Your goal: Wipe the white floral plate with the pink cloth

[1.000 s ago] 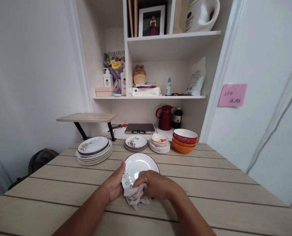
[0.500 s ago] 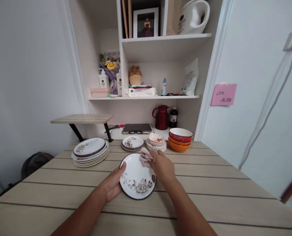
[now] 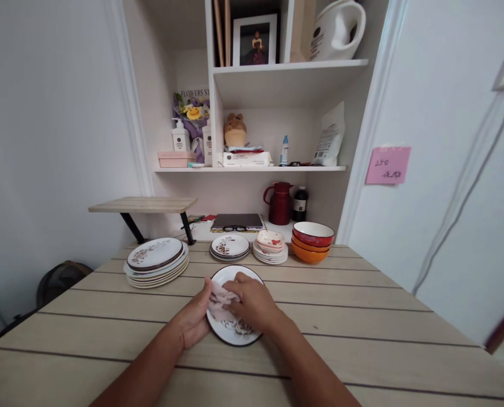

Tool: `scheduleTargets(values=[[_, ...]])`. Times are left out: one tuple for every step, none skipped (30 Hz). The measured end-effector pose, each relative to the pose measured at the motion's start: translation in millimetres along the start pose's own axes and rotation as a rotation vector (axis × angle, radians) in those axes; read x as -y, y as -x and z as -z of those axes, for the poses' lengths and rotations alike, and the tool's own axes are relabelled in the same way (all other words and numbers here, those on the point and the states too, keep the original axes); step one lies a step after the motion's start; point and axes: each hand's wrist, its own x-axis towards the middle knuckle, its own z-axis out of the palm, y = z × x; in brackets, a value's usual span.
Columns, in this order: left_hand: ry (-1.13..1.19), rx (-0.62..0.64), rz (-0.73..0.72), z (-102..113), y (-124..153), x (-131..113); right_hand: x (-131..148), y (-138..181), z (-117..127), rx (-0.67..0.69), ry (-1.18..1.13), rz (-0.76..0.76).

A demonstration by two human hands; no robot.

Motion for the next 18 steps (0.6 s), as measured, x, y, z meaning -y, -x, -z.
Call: scheduleTargets(values=[[-0.006,0.005,0.005,0.1,0.1,-0.2,-3.9,0.1,1.6,-0.050,0.052,-0.063],[-0.012,0.013,0.008,0.2,0.3,-0.3,-8.6,0.4,4.0,-0.093,0.106,-0.139],[-0.019,0.022,0.010,0.4,0.5,-0.5,-13.8,1.3,7.3,-0.110,0.153,-0.215],[-0.027,0.027,0.012,0.6,0.8,-0.7,-19.0,3.1,11.2,-0.100,0.188,-0.278],[-0.036,0.025,0.014,0.7,1.1,-0.9,-23.7,6.0,15.5,-0.071,0.208,-0.325],[-0.046,0.015,0.019,0.9,1.4,-1.0,-27.3,9.9,19.8,-0.022,0.213,-0.339],[-0.056,0.003,0.025,0.9,1.8,-1.1,-29.3,14.6,23.5,0.039,0.206,-0.321],[-0.061,-0.004,0.032,0.8,2.1,-1.3,-29.1,19.3,26.1,0.099,0.192,-0.280],[-0.063,-0.004,0.038,0.6,2.5,-1.4,-26.6,23.6,27.1,0.152,0.174,-0.231],[-0.063,-0.003,0.042,0.4,2.9,-1.6,-21.8,26.8,26.4,0.196,0.158,-0.175],[-0.061,-0.001,0.047,0.0,3.3,-1.9,-15.0,28.3,23.9,0.220,0.146,-0.130],[-0.058,-0.002,0.050,-0.4,3.6,-2.3,-6.8,27.8,19.9,0.226,0.140,-0.099],[-0.056,-0.009,0.053,-0.8,3.7,-2.7,1.9,25.3,14.9,0.199,0.139,-0.040],[-0.054,-0.019,0.058,-1.3,3.7,-3.1,10.0,21.0,9.5,0.145,0.135,-0.002],[-0.051,-0.029,0.061,-1.7,3.5,-3.5,16.6,15.4,4.5,0.080,0.133,0.006],[-0.048,-0.035,0.058,-2.2,3.1,-3.8,21.0,9.1,0.5,0.025,0.138,-0.005],[-0.045,-0.038,0.048,-2.7,2.6,-3.9,22.8,2.7,-2.1,-0.017,0.151,-0.028],[-0.047,-0.038,0.032,-3.2,2.1,-4.0,21.9,-3.0,-2.9,-0.072,0.162,-0.073]])
